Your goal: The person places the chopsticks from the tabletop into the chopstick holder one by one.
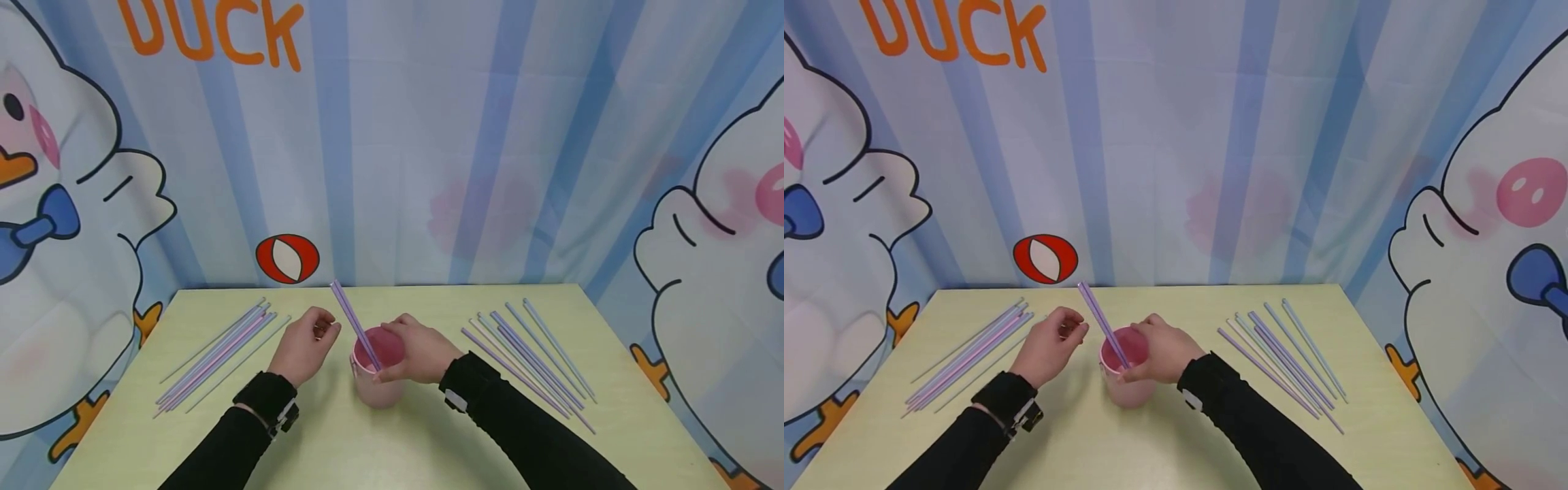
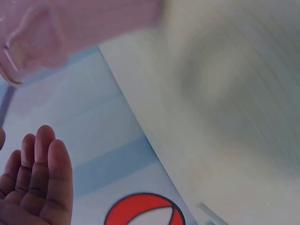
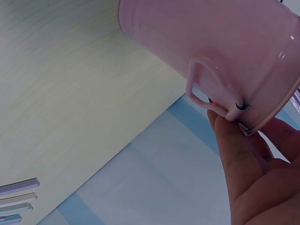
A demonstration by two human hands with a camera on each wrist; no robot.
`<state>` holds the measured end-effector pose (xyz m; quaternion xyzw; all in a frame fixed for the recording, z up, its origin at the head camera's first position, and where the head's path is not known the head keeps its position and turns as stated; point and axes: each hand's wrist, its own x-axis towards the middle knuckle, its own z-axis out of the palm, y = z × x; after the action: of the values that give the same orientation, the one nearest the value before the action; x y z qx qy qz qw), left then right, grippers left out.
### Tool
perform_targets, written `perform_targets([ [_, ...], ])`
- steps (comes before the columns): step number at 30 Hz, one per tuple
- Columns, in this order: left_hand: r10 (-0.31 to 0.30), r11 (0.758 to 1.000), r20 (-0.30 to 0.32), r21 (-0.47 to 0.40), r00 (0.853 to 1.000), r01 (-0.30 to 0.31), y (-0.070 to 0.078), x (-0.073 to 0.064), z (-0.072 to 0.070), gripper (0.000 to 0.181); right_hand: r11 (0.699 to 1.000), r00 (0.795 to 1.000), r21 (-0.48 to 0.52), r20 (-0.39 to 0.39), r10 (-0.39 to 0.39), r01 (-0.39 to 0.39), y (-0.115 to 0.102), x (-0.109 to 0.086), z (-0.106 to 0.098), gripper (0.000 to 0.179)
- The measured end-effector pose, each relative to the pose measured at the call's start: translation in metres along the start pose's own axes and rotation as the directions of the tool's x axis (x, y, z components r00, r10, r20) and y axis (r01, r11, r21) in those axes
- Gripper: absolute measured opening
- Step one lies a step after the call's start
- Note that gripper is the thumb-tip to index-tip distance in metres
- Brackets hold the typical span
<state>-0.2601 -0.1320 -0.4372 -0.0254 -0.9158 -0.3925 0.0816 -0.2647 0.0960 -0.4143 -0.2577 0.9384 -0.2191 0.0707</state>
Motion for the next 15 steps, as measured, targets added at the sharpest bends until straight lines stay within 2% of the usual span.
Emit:
perform_targets([
  [4,0.022,0.989,-0.008,0.146,1.000,-0.020,-0.021,0.002,-0.009,0.024,1.000,1.000,-0.002,0.003,0.000,0.000,-0.001,0.000,0.000,0.088],
  [11,0.087,0.926,-0.007,0.370,0.996,-0.078,-0.070,0.010,-0.027,0.024,1.000,1.000,-0.003,0.006,-0.002,0.002,-0.002,-0.001,-0.001,0.089],
  [15,0.071,0.896,-0.016,0.440,0.997,-0.057,-0.093,0.015,-0.034,0.024,1.000,1.000,-0.003,0.005,-0.003,0.003,-0.002,-0.002,-0.002,0.090],
])
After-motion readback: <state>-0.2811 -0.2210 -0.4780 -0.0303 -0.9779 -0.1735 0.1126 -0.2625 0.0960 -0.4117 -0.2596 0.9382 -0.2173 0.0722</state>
